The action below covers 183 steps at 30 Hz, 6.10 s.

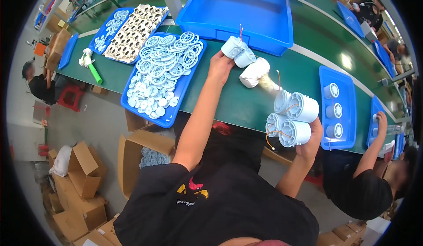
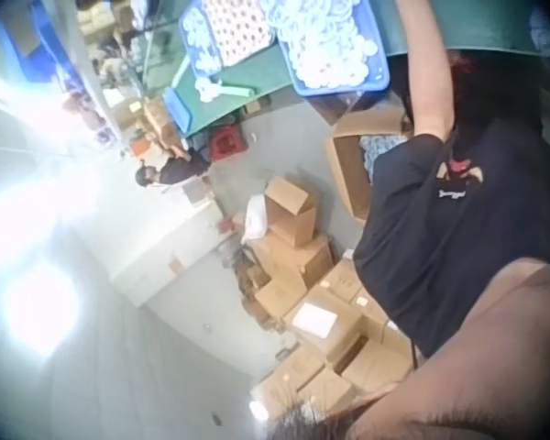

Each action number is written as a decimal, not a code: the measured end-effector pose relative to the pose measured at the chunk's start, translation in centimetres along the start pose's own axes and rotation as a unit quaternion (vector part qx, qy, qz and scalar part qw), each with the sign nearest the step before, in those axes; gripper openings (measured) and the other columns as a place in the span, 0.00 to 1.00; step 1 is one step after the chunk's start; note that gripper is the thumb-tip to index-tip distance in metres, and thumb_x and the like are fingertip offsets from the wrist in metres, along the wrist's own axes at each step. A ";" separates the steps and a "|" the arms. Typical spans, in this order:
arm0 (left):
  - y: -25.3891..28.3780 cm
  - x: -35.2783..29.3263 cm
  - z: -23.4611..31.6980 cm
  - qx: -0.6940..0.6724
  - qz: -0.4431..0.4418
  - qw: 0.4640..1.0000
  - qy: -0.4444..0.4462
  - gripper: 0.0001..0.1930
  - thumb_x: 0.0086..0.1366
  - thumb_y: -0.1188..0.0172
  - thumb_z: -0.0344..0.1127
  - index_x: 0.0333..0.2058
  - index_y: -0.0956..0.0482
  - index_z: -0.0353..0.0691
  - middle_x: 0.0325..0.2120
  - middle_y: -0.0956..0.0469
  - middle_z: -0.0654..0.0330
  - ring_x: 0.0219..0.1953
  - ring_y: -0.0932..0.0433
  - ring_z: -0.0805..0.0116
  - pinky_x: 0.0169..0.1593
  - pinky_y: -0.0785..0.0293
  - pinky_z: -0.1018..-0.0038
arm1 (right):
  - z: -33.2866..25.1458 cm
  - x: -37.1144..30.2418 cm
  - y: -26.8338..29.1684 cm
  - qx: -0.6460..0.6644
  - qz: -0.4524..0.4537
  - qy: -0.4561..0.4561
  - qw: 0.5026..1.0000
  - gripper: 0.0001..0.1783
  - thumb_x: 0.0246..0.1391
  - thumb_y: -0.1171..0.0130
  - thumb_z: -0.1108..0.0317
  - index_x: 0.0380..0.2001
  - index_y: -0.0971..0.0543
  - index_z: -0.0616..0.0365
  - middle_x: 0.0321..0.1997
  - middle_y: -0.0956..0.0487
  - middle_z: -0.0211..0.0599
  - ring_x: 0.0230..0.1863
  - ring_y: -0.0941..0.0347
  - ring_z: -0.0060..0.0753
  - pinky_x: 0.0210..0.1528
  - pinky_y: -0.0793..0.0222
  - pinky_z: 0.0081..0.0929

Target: Assembling small circular electronic light components at a factory workbench by fitting plastic rings and covers together.

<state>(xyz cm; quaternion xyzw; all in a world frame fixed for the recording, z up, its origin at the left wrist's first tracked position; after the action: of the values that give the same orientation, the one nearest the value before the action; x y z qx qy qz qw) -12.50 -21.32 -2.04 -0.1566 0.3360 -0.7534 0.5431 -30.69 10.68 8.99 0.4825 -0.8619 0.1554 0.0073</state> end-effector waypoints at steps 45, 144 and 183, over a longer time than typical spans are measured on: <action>-1.0 -13.6 9.1 0.653 -0.096 0.695 -0.287 0.25 0.62 0.26 0.41 0.57 0.16 0.43 0.69 0.36 0.40 0.67 0.34 0.35 0.67 0.31 0.50 | 12.0 0.5 -15.7 0.049 0.024 -0.307 0.950 0.27 0.75 0.47 0.60 0.66 0.31 0.73 0.64 0.26 0.59 0.55 0.19 0.43 0.55 0.20 0.35; 1.4 -18.7 6.7 0.596 -0.008 0.767 -0.237 0.40 0.62 0.28 0.32 0.71 0.34 0.37 0.65 0.30 0.45 0.66 0.27 0.46 0.67 0.29 0.60 | 4.9 5.0 -21.3 -0.428 -0.357 0.156 0.815 0.16 0.66 0.41 0.73 0.55 0.19 0.55 0.53 0.18 0.46 0.48 0.18 0.58 0.47 0.22 0.46; 4.5 -18.8 4.0 0.514 -0.132 0.807 -0.261 0.34 0.58 0.24 0.36 0.62 0.28 0.38 0.62 0.25 0.49 0.62 0.25 0.49 0.67 0.31 0.55 | 5.7 0.1 -34.3 -0.357 -0.286 0.218 0.862 0.11 0.56 0.37 0.74 0.43 0.18 0.63 0.38 0.21 0.44 0.37 0.20 0.41 0.39 0.23 0.33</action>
<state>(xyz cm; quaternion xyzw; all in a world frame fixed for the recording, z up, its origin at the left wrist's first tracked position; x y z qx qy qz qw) -0.09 -6.12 0.22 -0.0881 -0.2783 -0.8112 0.5067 -1.37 -7.60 12.54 0.6264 -0.6587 -0.0706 0.4108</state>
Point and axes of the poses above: each hand's wrist, its own x-axis towards the middle knuckle, its own y-axis out of the back of the hand, z = x × y, the point moved 8 cm from there along x, towards the middle knuckle
